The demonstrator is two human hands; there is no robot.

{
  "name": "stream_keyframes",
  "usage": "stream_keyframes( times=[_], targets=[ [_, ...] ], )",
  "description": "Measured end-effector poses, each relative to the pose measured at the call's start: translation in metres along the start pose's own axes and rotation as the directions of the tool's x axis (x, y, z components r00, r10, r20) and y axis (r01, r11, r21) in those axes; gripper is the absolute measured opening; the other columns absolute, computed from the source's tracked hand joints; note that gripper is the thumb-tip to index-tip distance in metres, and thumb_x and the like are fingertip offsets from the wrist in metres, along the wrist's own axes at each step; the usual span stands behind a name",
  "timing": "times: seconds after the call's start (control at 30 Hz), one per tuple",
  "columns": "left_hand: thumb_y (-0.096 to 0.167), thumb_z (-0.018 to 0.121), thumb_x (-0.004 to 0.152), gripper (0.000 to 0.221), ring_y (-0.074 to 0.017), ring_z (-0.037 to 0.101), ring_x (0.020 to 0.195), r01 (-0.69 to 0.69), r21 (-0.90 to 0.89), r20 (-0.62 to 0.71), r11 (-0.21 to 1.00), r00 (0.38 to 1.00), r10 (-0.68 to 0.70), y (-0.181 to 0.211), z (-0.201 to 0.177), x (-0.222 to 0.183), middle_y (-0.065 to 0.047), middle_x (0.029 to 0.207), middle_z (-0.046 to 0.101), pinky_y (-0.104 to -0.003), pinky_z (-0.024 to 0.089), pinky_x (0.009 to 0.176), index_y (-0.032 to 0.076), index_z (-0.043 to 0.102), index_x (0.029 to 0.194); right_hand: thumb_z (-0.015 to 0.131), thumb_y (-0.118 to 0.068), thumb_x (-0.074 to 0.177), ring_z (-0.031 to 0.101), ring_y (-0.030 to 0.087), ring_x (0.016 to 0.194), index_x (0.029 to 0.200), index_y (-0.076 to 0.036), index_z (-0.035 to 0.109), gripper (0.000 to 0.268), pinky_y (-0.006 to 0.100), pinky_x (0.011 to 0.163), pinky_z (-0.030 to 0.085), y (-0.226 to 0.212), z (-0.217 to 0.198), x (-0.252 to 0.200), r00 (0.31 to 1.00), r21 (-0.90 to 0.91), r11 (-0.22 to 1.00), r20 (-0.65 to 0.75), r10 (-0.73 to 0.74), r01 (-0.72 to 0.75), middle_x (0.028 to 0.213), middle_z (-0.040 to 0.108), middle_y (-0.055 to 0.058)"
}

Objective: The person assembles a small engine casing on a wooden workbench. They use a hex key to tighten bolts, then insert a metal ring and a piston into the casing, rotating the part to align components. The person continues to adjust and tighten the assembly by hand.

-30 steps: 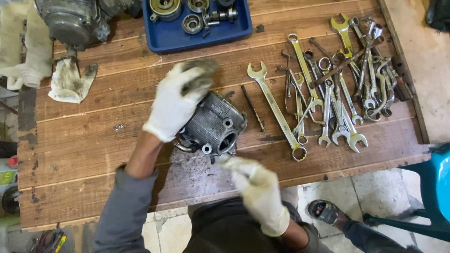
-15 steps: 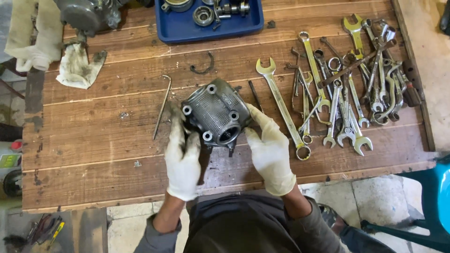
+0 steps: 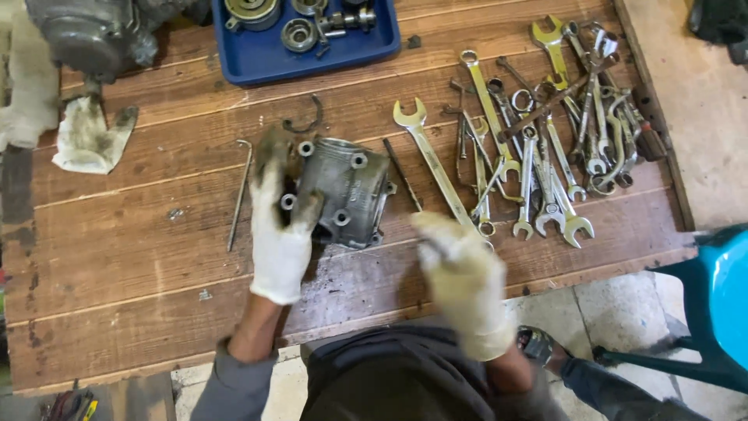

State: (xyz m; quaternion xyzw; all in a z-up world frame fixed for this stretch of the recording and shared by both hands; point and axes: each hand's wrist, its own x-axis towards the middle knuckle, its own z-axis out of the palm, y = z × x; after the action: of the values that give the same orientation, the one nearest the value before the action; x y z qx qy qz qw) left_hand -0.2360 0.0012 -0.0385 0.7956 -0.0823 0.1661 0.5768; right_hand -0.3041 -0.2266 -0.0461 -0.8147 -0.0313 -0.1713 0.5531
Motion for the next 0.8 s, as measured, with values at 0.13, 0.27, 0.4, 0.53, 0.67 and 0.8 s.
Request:
stream_keyframes(
  times=[0.13, 0.27, 0.4, 0.53, 0.67, 0.8],
  targets=[
    [0.025, 0.076, 0.093, 0.078, -0.0407, 0.032, 0.154, -0.125, 0.142, -0.109, 0.982, 0.984, 0.141, -0.017, 0.007, -0.031, -0.023, 0.163, 0.035, -0.055, 0.024, 0.127, 0.009, 0.038, 0.159, 0.073, -0.017, 0.090, 0.071, 0.025, 0.106, 0.110, -0.026, 0.080, 0.023, 0.042, 0.094, 0.053, 0.051, -0.063, 0.027, 0.991, -0.543, 0.831, -0.033, 0.127, -0.125, 0.111, 0.076, 0.000],
    [0.035, 0.085, 0.087, 0.085, -0.0423, 0.035, 0.151, -0.190, 0.178, -0.136, 0.966, 0.967, 0.215, -0.027, 0.023, -0.038, -0.029, 0.156, 0.041, -0.056, 0.027, 0.125, 0.000, 0.041, 0.150, 0.073, -0.026, 0.094, 0.070, 0.025, 0.098, 0.108, -0.029, 0.081, 0.016, 0.041, 0.088, 0.054, 0.076, -0.066, 0.044, 0.992, -0.595, 0.797, -0.008, 0.125, -0.105, 0.103, 0.074, -0.002],
    [0.031, 0.087, 0.084, 0.077, -0.0423, 0.038, 0.150, -0.105, 0.196, -0.106, 0.975, 0.986, 0.128, -0.011, 0.012, -0.030, -0.022, 0.150, 0.046, -0.053, 0.028, 0.126, 0.002, 0.050, 0.145, 0.079, -0.019, 0.088, 0.068, 0.024, 0.094, 0.103, -0.024, 0.082, 0.017, 0.036, 0.087, 0.054, 0.076, -0.034, 0.051, 0.996, -0.462, 0.883, 0.056, -0.069, 0.087, 0.094, 0.072, 0.001],
    [0.046, 0.094, 0.066, 0.104, -0.0514, 0.038, 0.147, -0.107, 0.270, -0.068, 0.957, 0.989, 0.130, -0.012, 0.016, -0.034, -0.031, 0.153, 0.038, -0.059, 0.030, 0.123, 0.005, 0.045, 0.148, 0.077, -0.035, 0.079, 0.063, 0.027, 0.074, 0.092, -0.024, 0.075, 0.017, 0.042, 0.069, 0.053, 0.083, 0.017, 0.042, 0.946, -0.659, 0.678, 0.236, -0.223, 0.325, 0.077, 0.063, 0.003],
    [0.068, 0.092, 0.057, 0.115, -0.0499, 0.042, 0.145, -0.020, 0.322, -0.100, 0.946, 0.993, 0.055, 0.018, 0.020, -0.023, -0.030, 0.155, 0.034, -0.060, 0.035, 0.121, 0.013, 0.045, 0.147, 0.049, -0.030, 0.088, 0.047, 0.025, 0.054, 0.074, -0.020, 0.052, 0.017, 0.038, 0.046, 0.039, 0.101, 0.034, 0.040, 0.899, -0.935, 0.095, 0.296, -0.324, 0.342, 0.062, 0.042, 0.003],
    [0.065, 0.093, 0.055, 0.116, -0.0537, 0.044, 0.141, 0.060, 0.349, -0.115, 0.935, 0.993, -0.021, 0.012, 0.015, -0.025, -0.030, 0.155, 0.034, -0.066, 0.039, 0.114, 0.015, 0.044, 0.147, 0.055, -0.018, 0.091, 0.058, 0.024, 0.061, 0.086, -0.013, 0.058, 0.008, 0.036, 0.055, 0.047, 0.041, 0.002, 0.039, 0.958, -0.801, 0.539, 0.150, -0.243, 0.262, 0.068, 0.054, 0.007]
  ],
)
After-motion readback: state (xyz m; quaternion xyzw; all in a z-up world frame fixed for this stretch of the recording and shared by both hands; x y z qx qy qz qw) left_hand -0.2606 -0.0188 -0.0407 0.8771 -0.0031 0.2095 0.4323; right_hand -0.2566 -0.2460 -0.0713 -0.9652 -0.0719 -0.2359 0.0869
